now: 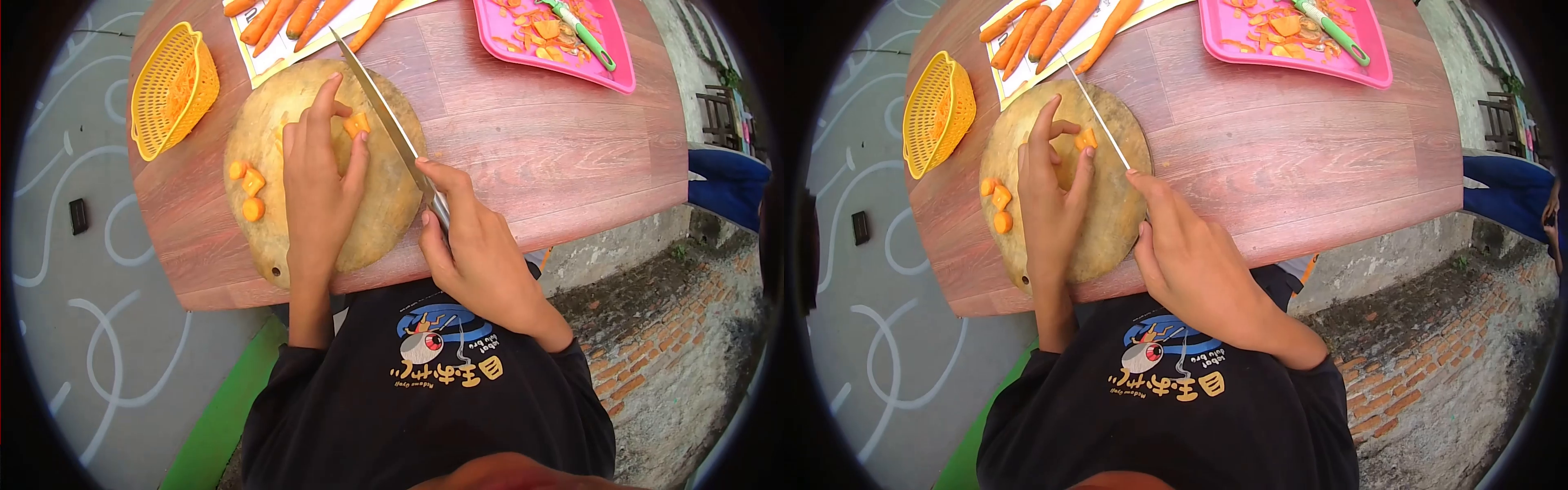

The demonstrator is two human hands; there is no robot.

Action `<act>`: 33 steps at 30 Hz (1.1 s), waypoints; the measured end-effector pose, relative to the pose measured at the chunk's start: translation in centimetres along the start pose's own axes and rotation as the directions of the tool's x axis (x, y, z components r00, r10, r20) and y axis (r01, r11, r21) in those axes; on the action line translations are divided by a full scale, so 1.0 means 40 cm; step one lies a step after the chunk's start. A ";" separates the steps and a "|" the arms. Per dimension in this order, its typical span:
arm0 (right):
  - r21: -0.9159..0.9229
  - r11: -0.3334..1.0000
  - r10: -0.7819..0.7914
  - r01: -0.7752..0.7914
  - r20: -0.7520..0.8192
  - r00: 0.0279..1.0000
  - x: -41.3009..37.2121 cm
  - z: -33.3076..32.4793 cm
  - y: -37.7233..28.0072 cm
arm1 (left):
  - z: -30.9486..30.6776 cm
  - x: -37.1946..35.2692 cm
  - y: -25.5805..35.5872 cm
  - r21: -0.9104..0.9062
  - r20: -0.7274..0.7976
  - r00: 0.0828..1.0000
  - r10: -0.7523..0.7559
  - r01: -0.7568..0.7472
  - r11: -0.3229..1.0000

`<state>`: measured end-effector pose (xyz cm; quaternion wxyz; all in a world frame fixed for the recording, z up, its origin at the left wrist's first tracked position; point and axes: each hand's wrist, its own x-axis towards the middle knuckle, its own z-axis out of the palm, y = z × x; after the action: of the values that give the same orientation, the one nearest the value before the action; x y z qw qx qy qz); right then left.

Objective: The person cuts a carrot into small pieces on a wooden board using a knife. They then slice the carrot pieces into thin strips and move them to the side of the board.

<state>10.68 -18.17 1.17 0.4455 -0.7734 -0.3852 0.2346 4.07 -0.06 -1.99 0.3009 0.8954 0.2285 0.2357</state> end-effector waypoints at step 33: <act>-0.514 0.851 0.057 0.104 0.286 0.956 0.022 -0.031 -0.069 | 0.033 -0.030 0.023 -0.103 -0.138 0.963 -0.230 0.217 0.971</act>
<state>11.00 -17.25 4.17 0.1593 -0.8174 -0.5052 0.2263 4.10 -1.96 -2.65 0.3464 0.8297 0.3394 0.2764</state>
